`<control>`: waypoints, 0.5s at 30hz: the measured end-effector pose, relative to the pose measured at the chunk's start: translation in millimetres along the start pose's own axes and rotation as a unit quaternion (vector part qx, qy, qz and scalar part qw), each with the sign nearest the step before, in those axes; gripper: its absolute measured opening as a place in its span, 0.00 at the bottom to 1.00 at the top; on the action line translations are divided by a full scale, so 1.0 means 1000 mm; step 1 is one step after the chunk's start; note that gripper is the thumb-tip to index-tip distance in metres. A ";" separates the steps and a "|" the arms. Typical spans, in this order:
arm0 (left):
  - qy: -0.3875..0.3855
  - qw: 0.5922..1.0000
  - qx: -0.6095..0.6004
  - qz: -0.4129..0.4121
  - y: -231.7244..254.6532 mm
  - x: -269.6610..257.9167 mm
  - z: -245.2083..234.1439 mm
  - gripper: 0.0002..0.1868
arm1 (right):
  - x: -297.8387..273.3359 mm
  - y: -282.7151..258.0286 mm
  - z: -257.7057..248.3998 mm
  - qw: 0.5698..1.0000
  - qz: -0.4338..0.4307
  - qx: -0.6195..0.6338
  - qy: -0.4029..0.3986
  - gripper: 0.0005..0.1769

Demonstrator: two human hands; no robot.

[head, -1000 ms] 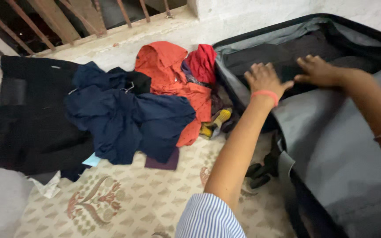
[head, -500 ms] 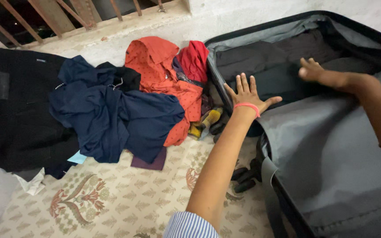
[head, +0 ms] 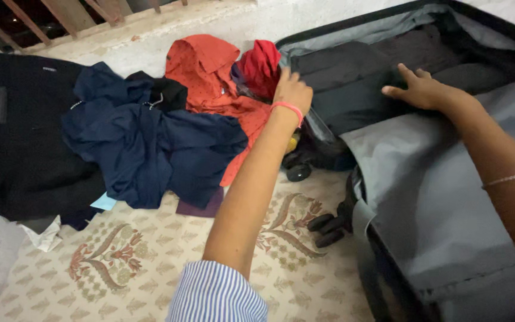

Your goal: The person folds a black garment and a blue garment one at a time on a patterned surface and places them into an open suitcase.

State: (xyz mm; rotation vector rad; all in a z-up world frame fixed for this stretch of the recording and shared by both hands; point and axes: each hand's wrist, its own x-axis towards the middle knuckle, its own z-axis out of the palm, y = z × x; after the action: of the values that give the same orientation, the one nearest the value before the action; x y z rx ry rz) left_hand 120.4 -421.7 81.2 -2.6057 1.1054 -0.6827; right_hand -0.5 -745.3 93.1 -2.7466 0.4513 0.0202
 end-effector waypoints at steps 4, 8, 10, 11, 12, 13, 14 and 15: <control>-0.021 0.996 0.083 0.039 0.005 0.004 -0.022 0.17 | 0.016 -0.013 0.021 0.998 0.029 -0.046 -0.005 0.68; -0.020 0.982 0.176 0.070 0.006 0.015 -0.034 0.17 | 0.019 -0.007 0.025 0.997 0.045 -0.056 0.000 0.68; 0.045 0.974 0.197 0.103 0.000 0.022 -0.037 0.16 | 0.021 -0.009 0.024 0.997 0.049 -0.054 -0.025 0.66; 0.079 0.981 0.152 0.093 -0.006 0.021 -0.036 0.15 | 0.022 -0.010 0.026 0.997 0.051 -0.053 -0.038 0.65; 0.112 0.985 0.105 0.082 -0.014 0.020 -0.035 0.14 | 0.023 -0.011 0.029 0.997 0.043 -0.052 -0.035 0.65; 0.145 0.985 0.057 0.071 -0.021 0.017 -0.033 0.14 | 0.024 -0.011 0.032 0.998 0.036 -0.050 -0.032 0.65; 0.168 0.982 0.045 0.076 -0.025 0.012 -0.031 0.13 | 0.024 -0.011 0.033 0.998 0.029 -0.053 -0.030 0.66; 0.190 0.978 0.032 0.081 -0.027 0.005 -0.028 0.12 | 0.024 -0.012 0.035 0.998 0.029 -0.054 -0.031 0.66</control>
State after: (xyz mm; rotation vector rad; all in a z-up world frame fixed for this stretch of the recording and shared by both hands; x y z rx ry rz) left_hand 126.4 -407.1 117.5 -2.3547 1.3566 -1.1899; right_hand 27.2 -729.9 63.0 -2.8275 0.5284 0.1468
